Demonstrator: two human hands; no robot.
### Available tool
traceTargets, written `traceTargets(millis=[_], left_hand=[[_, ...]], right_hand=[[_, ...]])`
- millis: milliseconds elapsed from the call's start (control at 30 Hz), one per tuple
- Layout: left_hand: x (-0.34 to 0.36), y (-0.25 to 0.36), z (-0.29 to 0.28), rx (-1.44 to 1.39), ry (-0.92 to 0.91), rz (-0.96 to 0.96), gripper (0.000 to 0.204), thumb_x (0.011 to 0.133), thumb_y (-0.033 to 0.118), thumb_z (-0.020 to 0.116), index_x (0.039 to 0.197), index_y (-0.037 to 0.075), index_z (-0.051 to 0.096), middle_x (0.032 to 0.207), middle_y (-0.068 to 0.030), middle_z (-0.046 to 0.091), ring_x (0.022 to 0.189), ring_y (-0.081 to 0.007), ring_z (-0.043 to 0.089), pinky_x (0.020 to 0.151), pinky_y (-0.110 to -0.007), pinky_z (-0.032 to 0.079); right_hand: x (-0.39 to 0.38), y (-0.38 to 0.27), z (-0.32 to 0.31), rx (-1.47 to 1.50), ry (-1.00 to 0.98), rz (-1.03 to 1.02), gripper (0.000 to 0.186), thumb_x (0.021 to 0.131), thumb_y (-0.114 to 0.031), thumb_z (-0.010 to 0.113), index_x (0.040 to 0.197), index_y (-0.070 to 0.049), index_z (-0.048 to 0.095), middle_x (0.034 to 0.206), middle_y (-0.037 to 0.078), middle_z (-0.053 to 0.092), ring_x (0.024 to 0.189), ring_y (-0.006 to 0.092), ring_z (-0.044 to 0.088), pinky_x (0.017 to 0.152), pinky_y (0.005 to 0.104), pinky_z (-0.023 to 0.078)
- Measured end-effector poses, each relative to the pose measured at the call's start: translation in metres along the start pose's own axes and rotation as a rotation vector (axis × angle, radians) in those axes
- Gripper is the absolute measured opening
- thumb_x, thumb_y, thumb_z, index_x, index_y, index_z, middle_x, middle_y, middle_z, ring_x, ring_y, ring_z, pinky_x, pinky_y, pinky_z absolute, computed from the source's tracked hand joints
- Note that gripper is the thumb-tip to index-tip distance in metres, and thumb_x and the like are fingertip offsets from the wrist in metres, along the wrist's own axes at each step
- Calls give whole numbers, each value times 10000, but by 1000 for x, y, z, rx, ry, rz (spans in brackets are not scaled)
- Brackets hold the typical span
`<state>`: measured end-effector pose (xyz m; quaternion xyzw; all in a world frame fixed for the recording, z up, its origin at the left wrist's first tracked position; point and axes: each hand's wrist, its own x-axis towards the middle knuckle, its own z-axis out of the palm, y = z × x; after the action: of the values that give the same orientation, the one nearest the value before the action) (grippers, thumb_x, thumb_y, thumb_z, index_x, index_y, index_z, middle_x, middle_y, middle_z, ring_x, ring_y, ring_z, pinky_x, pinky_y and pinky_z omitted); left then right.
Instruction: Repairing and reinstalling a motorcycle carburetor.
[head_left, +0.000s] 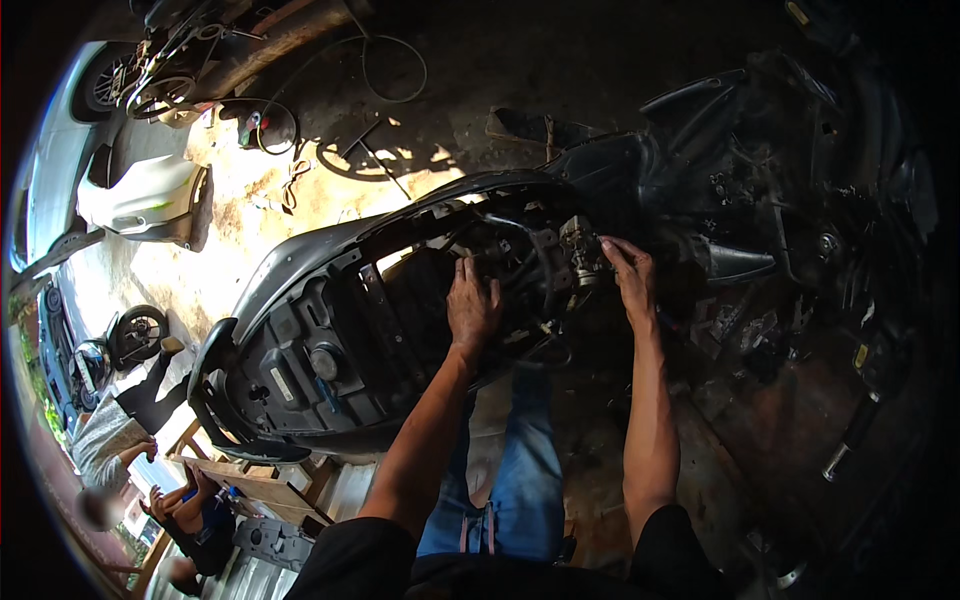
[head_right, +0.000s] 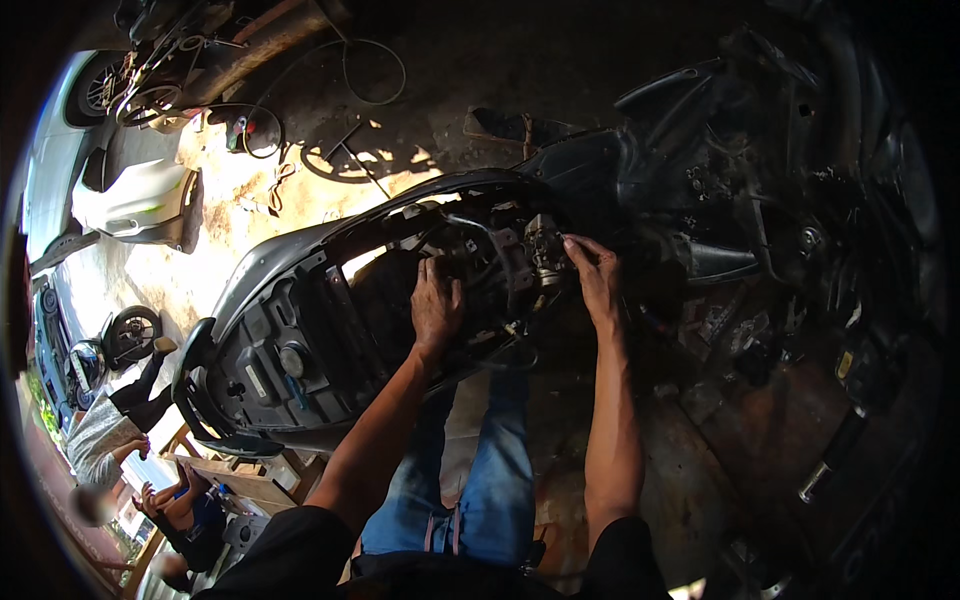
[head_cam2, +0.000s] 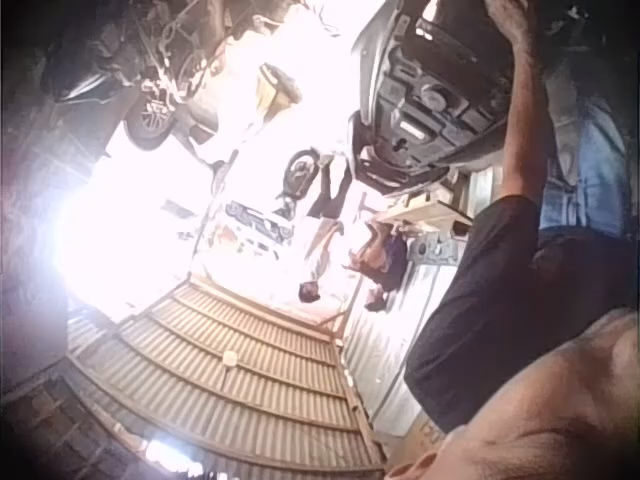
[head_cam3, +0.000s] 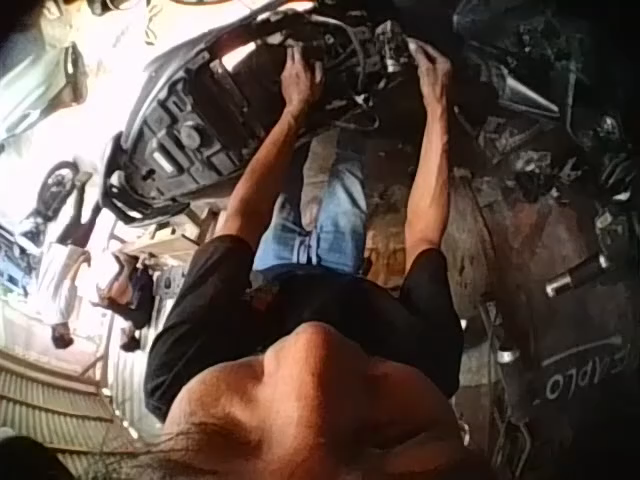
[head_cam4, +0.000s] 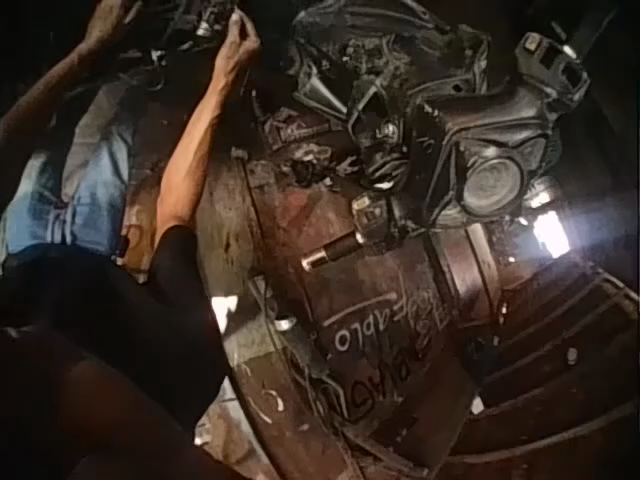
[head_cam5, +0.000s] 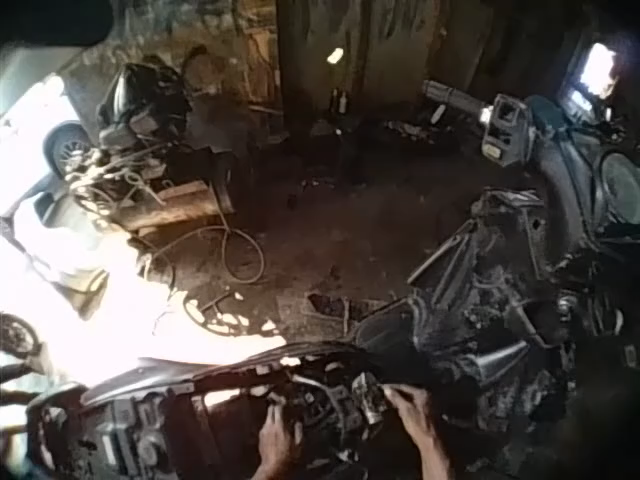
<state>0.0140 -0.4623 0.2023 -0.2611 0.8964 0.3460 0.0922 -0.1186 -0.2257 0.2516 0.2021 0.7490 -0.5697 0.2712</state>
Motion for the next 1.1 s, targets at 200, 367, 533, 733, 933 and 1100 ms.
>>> traceTargets(millis=[200,367,533,733,933,1100], left_hand=[[1,-2,4,14,27,31,604,922,217,645,1405,-84,442,1414,-326,509,1227,-473,575,1025,-478,504],[1,1,0,-25,25,14,530,913,207,650,1351,-38,482,1377,-310,541,1196,-463,590,989,-495,515],[3,3,-3,-32,34,29,494,903,193,659,1318,-9,487,1345,-301,557,1167,-467,600,963,-507,523],[3,4,-6,-12,50,40,493,901,195,665,1313,-7,484,1358,-307,548,1165,-472,604,969,-503,525],[0,4,-3,-13,-13,-2,582,944,224,636,1413,-54,434,1462,-361,451,1278,-499,533,1062,-502,470],[6,22,-21,-162,78,165,547,846,132,709,1322,-6,477,1278,-258,484,1185,-468,528,1009,-522,462]], right_hand=[[4,-4,2,-87,-63,28,265,985,-300,679,1080,-75,782,744,-120,587,577,-17,343,501,218,227],[14,-1,12,-41,-103,52,303,1028,-327,615,1042,-70,775,702,-113,565,532,-7,333,478,217,234],[22,8,15,-7,-111,85,366,1058,-387,547,1033,-88,755,746,-81,600,543,-2,363,486,212,248],[17,27,11,-12,-53,0,319,1067,-359,529,1037,-111,729,831,-48,625,715,33,499,566,228,361],[-1,37,5,-169,-37,-211,245,1041,-217,602,1085,6,692,914,-35,616,865,50,524,778,234,445],[-11,41,5,-265,-42,-259,263,1058,-212,565,1120,21,668,953,-2,644,927,92,551,850,278,448]])
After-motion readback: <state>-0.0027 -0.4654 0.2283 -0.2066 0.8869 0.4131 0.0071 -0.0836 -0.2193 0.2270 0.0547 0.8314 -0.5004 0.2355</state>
